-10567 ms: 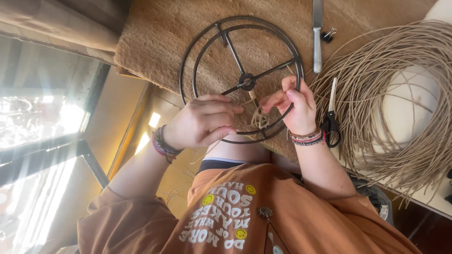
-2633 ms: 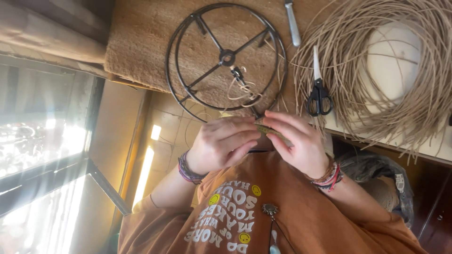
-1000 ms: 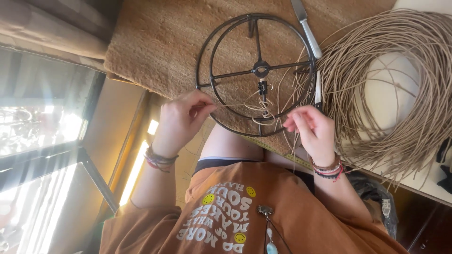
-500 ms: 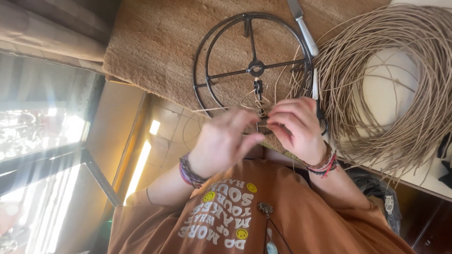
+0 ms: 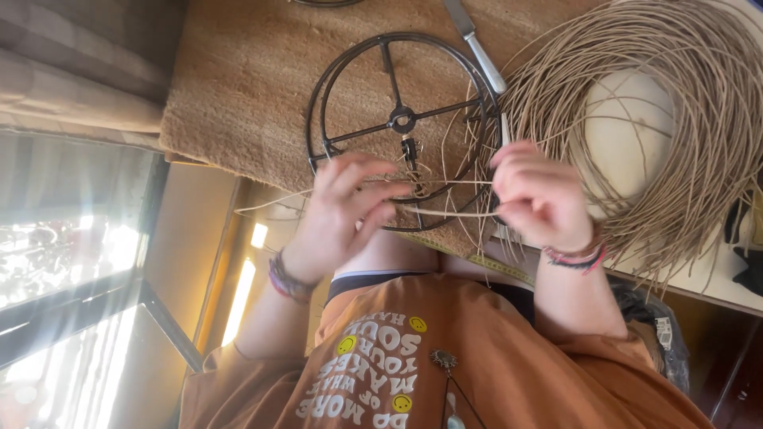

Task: Measuring, cutting, and weaving wicker or rope material onto a metal furniture frame

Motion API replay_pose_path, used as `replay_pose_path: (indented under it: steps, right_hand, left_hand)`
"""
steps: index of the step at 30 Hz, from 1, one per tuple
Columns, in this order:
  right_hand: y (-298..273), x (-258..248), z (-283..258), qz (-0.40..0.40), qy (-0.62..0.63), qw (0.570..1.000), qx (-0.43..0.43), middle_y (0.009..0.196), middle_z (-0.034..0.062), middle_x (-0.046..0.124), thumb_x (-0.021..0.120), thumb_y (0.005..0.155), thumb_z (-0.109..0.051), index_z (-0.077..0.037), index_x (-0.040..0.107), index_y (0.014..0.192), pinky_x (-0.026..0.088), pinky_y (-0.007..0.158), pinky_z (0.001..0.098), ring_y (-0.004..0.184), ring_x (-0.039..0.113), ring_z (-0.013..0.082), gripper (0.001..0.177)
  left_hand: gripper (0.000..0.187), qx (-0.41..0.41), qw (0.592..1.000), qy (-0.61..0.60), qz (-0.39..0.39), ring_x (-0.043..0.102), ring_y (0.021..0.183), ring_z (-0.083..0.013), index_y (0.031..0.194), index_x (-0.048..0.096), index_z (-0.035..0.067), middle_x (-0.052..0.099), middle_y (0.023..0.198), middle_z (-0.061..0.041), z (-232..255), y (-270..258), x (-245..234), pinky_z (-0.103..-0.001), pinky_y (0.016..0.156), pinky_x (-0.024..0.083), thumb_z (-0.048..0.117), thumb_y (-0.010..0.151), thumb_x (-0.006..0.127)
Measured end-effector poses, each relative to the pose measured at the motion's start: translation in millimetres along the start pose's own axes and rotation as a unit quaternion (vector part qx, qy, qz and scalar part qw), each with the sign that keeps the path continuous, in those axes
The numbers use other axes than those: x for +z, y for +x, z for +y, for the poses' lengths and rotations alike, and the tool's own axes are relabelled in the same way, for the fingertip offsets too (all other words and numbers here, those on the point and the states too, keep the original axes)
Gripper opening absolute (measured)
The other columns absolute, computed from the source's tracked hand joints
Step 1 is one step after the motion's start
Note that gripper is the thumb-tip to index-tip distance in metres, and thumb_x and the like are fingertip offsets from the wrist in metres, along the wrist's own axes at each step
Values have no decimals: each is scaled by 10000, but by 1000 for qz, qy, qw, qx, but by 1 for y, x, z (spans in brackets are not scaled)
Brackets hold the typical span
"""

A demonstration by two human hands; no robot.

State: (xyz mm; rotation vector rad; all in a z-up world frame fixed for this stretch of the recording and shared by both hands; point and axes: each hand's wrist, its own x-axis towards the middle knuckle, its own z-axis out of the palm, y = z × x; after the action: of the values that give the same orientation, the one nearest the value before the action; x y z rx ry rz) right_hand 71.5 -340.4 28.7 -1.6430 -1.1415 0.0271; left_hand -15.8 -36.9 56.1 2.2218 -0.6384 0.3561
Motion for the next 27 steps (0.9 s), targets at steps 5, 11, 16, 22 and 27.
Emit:
replay_pose_path:
  steps: [5,11,16,22,27]
  right_hand:
    - [20,43,-28,12,-94,994,-46,610,-11,454,716,937,-229,-81,645,765,471,648,319,529,460,132,238]
    - [5,-5,-27,146,-270,951,-29,617,19,520,677,931,-142,-100,568,634,380,990,459,639,495,210,319]
    - [33,45,-72,64,-323,944,-32,667,-21,451,676,906,-464,-168,519,634,337,975,431,689,453,167,431]
    - [2,23,-62,98,-298,949,-31,576,-13,526,698,910,-323,-129,589,614,393,976,421,609,489,155,371]
    - [13,43,-86,57,-304,950,35,675,-2,546,839,802,-274,-109,619,745,453,950,437,674,515,181,281]
  left_hand:
    - [544,-63,974,-216,-26,660,810,-329,1396,557,21,659,955,-181,51,-7,4,-443,743,587,420,1026,545]
    - [106,-145,981,-123,-43,646,562,-215,946,729,81,703,746,-48,21,-11,-22,-295,549,523,172,952,675]
    - [718,-34,956,-267,-119,673,1208,-377,1406,436,-95,573,1406,-316,46,-10,-7,-419,1013,601,528,1067,329]
    - [139,-188,966,-174,-29,611,618,-116,986,757,71,777,986,-58,42,-25,-28,-236,562,500,17,897,664]
    - [552,-146,989,-18,24,561,1229,-319,1370,580,36,587,1357,-143,60,-21,-28,-431,1087,429,47,819,589]
